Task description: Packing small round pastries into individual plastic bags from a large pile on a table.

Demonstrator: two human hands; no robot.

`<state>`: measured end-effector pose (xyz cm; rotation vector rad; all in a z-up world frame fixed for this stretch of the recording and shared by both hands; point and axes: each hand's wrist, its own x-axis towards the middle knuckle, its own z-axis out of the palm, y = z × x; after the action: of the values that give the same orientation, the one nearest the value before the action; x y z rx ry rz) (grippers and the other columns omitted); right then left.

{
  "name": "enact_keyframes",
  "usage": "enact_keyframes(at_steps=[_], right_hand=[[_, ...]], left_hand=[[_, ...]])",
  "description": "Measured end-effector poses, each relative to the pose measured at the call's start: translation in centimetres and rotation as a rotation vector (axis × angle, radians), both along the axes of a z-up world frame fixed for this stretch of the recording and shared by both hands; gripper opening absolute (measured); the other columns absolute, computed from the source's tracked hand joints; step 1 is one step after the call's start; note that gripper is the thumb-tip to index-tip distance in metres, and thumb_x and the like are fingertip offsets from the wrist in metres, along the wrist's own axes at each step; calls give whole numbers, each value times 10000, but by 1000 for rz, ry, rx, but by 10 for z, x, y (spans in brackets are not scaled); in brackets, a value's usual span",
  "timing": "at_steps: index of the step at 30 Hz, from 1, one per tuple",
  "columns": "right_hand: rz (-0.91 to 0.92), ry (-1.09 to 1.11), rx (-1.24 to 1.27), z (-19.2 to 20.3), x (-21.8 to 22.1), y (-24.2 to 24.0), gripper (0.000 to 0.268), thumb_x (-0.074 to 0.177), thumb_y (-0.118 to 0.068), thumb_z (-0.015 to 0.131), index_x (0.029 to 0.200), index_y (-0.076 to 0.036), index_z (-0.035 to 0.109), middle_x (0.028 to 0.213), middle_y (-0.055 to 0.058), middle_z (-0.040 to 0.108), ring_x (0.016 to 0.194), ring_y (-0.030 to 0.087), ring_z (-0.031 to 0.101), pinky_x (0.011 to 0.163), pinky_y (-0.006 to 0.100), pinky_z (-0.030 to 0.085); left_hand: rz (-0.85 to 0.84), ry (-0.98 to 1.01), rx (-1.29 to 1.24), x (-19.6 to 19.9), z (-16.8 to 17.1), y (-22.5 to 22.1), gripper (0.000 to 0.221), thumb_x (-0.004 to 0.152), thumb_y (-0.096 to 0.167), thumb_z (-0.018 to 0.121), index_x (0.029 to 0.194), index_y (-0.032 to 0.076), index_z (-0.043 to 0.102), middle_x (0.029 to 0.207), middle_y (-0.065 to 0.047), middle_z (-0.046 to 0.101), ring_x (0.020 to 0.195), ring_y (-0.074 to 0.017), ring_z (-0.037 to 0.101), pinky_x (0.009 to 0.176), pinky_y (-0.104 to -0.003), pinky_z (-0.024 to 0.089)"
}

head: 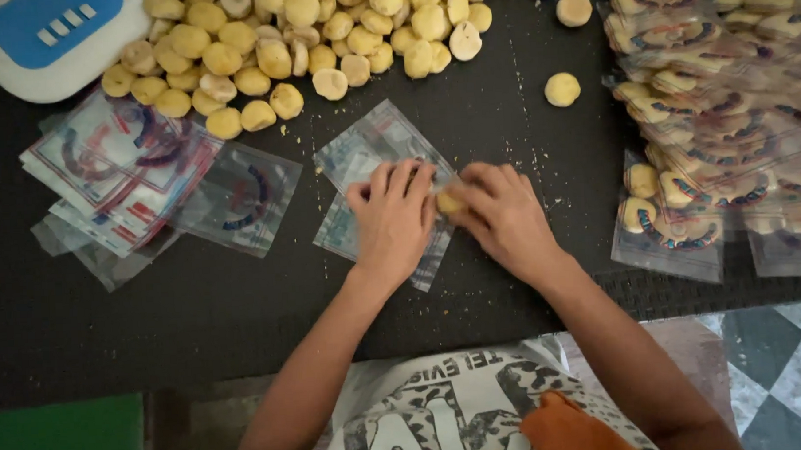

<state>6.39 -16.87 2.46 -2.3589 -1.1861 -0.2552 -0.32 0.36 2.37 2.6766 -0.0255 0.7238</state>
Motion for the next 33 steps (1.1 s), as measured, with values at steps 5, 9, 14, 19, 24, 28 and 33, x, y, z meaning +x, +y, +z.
enact_keyframes(at_steps=[5,9,14,19,24,28,33], right_hand=[[-48,111,110,-18,20,11,408,858,-331,726,1199,-151,595,1064,28,588,1055,264,617,857,373,493],[-6,296,67,4,10,18,491,825,-269,756,1254,-158,546,1111,72,602,882,294,657,782,436,530],[-41,239,66,-11,19,21,537,810,-285,763,1290,-178,546,1067,74,588,921,334,650,795,471,523],[-55,165,85,-29,33,34,424,831,-251,777,1184,-129,575,917,69,587,897,344,657,750,474,529],[-19,265,137,-40,39,46,210,876,-169,731,1013,-122,580,821,39,629,844,306,673,720,423,545],[18,229,208,-47,41,51,45,946,-148,669,949,-158,625,826,-27,642,822,269,668,744,392,543],[-58,-34,133,-49,37,51,103,847,-174,686,939,-166,641,824,17,619,831,262,658,732,392,527]], left_hand=[[13,-17,21,-2,10,-3,240,1009,212,515,1214,130,610,1149,-40,559,1127,-210,472,885,-444,297],[102,-34,-75,-6,43,-17,197,1030,98,492,1144,46,643,1073,-105,578,1061,-238,500,867,-435,313],[-5,-69,107,3,-17,1,316,1045,256,482,1323,114,534,1218,-86,544,1194,-234,438,918,-510,249],[-3,-43,135,4,-26,5,342,1056,259,468,1364,115,510,1292,-81,528,1258,-234,398,966,-517,215],[-72,-56,-86,1,-18,12,304,1060,173,468,1335,60,530,1271,-135,561,1219,-281,461,1010,-505,239],[112,-37,-249,3,37,-14,211,1027,30,485,1198,-17,601,1100,-159,624,1090,-242,540,947,-418,335],[212,30,-5,7,10,-3,292,1035,191,507,1289,60,563,1206,-72,624,1152,-163,523,1000,-431,330]])
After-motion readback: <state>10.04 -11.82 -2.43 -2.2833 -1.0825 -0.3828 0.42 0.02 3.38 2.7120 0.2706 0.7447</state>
